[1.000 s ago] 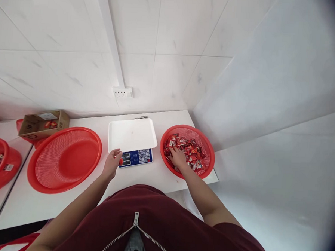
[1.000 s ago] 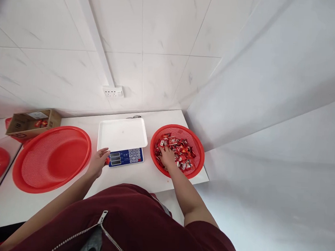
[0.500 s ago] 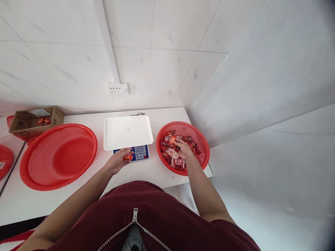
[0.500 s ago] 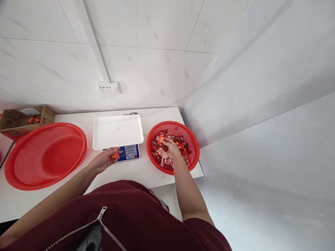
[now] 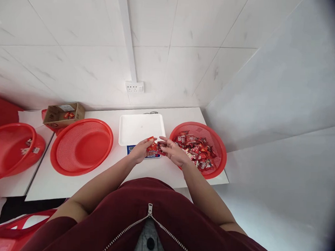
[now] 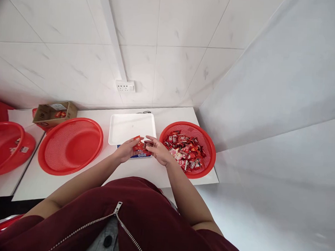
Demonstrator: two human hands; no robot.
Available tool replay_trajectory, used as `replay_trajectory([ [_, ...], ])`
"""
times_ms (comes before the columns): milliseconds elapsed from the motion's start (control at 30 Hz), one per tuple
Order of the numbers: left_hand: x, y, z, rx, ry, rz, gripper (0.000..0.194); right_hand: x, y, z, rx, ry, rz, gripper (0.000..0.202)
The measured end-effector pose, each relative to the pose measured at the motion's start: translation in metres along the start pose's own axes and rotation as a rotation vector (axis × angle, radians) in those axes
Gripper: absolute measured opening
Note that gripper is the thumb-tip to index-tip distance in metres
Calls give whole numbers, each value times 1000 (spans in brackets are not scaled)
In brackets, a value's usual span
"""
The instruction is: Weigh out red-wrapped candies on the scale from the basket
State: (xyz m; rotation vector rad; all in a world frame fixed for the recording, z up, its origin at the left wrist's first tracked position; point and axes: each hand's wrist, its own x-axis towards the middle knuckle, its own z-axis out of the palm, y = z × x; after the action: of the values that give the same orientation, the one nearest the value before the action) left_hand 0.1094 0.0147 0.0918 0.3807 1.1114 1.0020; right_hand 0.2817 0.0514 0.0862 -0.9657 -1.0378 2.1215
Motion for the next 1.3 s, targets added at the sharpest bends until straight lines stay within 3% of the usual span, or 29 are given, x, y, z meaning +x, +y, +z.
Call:
replay_trajectory([
  [233,-2,7,-17,-167,-36,-67,33,2,6,-3,65,84,-24,63],
  [467,0,5,-24,-191,5,-119,33,11,18,-3,84,117,2,55],
  [633,7,-1,-36,-178,113,-150,25,34,34,-6,35,238,102,44],
  [867,14,-1,-50,-173,201,-166,15,67,29,3,-11,292,93,69],
  [1000,16,9,-55,-191,233,-152,12,55,37,-4,-116,263,191,61],
  [1133,23,30,-60,-250,227,-63,15,26,43,-21,-108,203,186,44],
  [1300,36,43,-71,-294,331,-39,26,-5,35,-46,-100,301,132,32],
])
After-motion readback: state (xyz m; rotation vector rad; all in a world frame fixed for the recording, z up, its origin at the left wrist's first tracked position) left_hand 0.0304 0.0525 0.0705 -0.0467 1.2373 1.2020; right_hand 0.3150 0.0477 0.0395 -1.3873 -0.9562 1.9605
